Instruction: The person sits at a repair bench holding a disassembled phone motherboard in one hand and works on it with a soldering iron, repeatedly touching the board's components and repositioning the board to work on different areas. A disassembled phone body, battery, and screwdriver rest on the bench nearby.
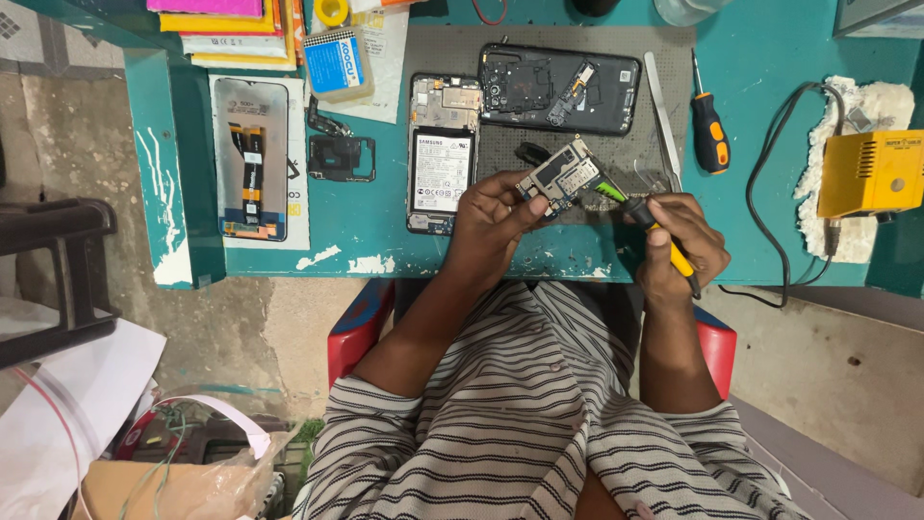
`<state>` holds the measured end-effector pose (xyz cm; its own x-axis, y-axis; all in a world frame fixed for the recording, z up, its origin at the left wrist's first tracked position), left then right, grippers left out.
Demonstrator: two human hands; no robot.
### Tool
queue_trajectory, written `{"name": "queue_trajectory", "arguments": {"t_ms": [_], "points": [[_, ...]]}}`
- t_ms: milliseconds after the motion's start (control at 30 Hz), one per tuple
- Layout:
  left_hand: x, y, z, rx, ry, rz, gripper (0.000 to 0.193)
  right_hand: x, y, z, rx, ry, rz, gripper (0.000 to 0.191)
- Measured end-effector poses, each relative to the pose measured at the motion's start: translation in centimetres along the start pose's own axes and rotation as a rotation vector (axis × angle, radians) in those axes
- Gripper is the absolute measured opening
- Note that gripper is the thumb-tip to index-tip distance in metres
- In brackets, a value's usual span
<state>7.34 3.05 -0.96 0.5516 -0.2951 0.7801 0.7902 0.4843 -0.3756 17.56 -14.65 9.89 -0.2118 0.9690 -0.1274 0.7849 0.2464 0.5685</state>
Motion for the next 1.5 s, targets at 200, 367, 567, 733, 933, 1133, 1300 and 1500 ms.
{"name": "queue_trajectory", "arguments": {"t_ms": [200, 367, 567, 733, 933, 1133, 1300, 1500], "points": [[-0.2, 0.0, 0.0, -0.005, 0.009, 0.009, 0.028, 0.2, 0.0, 0.1, 0.024, 0.024, -0.024, 0.027], [-0.2, 0.0, 0.0, -0.008, -0.007, 0.004, 0.026, 0.0, -0.1, 0.5, 0.024, 0.013, -0.027, 0.024], [-0.4, 0.1, 0.0, 0.003, -0.009, -0.002, 0.025, -0.1, -0.2, 0.7, 0.011, 0.017, -0.045, 0.022], [-0.4, 0.1, 0.1, 0.012, -0.033, -0.008, 0.025, 0.5, -0.1, 0.3, -0.024, 0.039, -0.097, 0.02], [-0.3, 0.2, 0.0, 0.0, -0.031, 0.004, 0.024, 1.0, -0.1, -0.3, -0.048, 0.06, -0.144, 0.019], [-0.1, 0.1, 0.2, 0.016, -0.021, -0.003, 0.025, 1.5, -0.1, -0.7, -0.087, 0.078, -0.192, 0.02], [0.1, 0.0, 0.3, 0.023, -0.021, -0.007, 0.024, 1.7, 0.0, -0.9, -0.081, 0.09, -0.208, 0.02], [-0.1, 0.1, 0.1, 0.011, -0.023, 0.003, 0.024, 1.9, 0.1, -1.1, -0.065, 0.092, -0.211, 0.018]]}}
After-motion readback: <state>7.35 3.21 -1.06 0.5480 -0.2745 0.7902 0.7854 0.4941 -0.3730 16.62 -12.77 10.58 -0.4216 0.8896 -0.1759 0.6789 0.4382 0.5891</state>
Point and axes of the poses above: each hand's wrist, its own y-axis towards the middle knuckle, its own x-axis out of the palm, z = x × y, the point moved 8 cm from there along y, towards the middle knuckle, and after that the axes turned 15 degrees about z, right-handed, at the moved point
